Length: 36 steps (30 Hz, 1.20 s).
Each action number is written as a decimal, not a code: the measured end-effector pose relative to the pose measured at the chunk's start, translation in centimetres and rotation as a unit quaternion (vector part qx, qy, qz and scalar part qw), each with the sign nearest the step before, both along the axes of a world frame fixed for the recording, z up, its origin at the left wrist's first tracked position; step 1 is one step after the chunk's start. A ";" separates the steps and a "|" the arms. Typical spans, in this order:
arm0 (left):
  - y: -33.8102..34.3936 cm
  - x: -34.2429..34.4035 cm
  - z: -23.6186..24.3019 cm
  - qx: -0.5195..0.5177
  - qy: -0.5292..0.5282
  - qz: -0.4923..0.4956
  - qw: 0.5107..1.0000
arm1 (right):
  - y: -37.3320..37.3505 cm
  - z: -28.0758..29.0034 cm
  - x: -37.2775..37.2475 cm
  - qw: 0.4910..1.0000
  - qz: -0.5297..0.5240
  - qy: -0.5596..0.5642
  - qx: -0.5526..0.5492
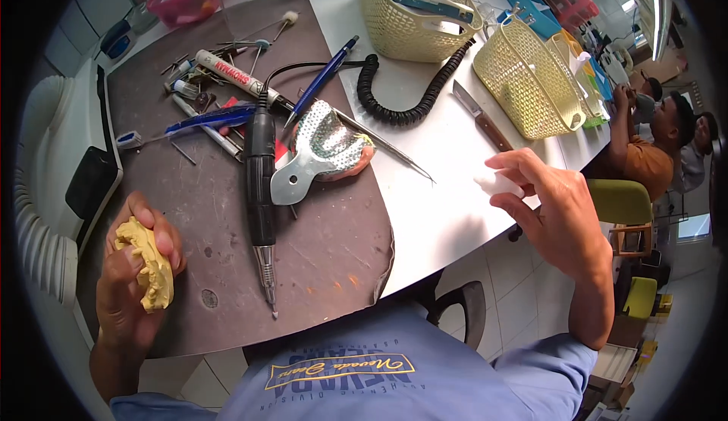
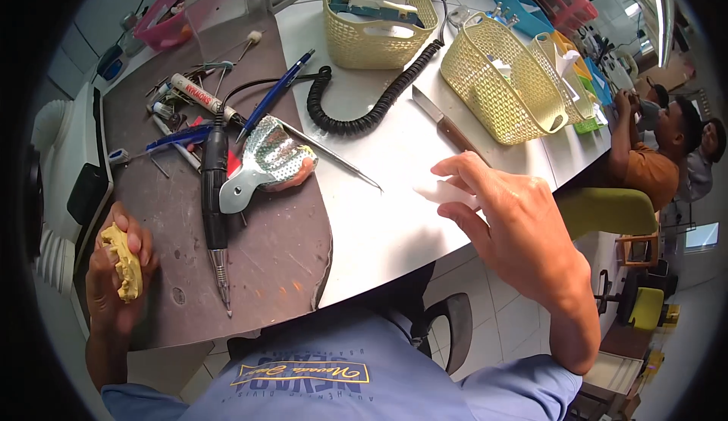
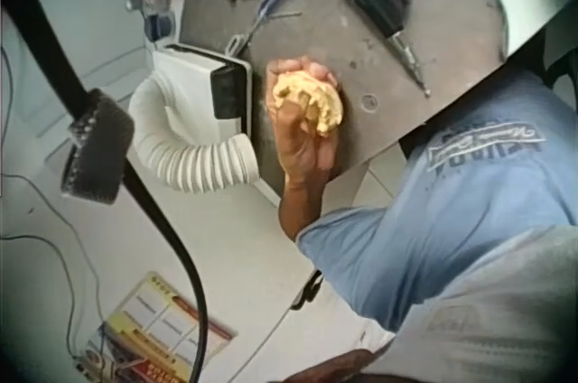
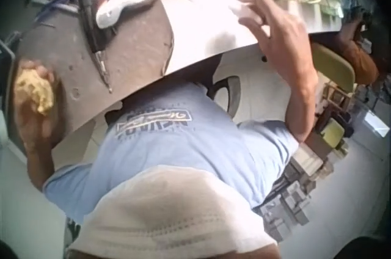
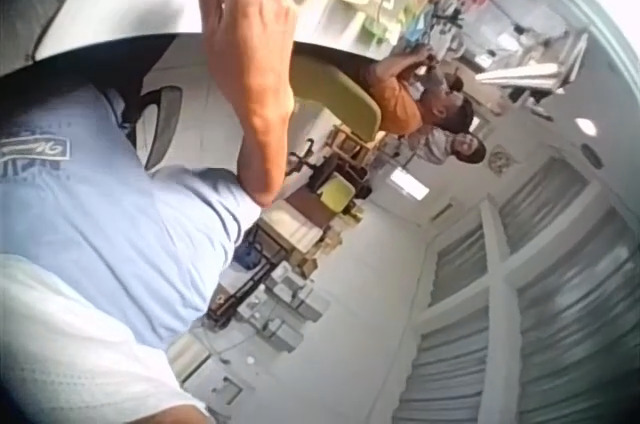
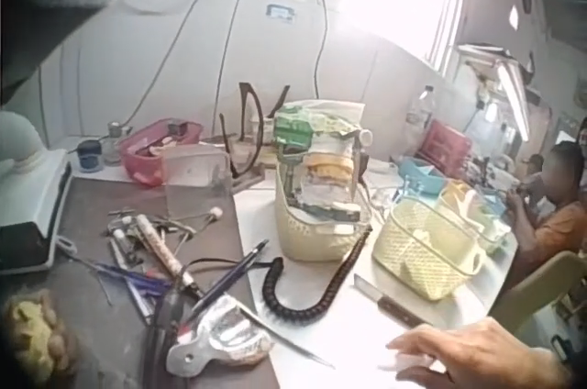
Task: Adjusting a dental cast and a denture base using hand tools at a laboratory bench.
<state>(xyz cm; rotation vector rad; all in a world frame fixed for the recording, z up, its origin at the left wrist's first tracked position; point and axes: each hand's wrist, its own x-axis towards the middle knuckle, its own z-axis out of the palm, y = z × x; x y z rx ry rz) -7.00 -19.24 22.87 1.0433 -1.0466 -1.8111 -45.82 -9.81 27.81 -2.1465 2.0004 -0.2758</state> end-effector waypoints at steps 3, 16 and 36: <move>-0.3 -2.6 0.7 -0.007 0.000 -0.060 0.998 | 3.1 -1.1 -1.7 0.999 -0.014 0.035 0.004; 1.1 -13.3 1.0 0.083 0.017 -0.314 0.946 | 4.0 -2.2 -3.8 0.991 0.048 0.102 -0.065; 0.6 -13.0 -0.3 0.101 0.016 -0.319 0.942 | 3.4 -0.7 -2.7 0.959 0.129 0.241 -0.077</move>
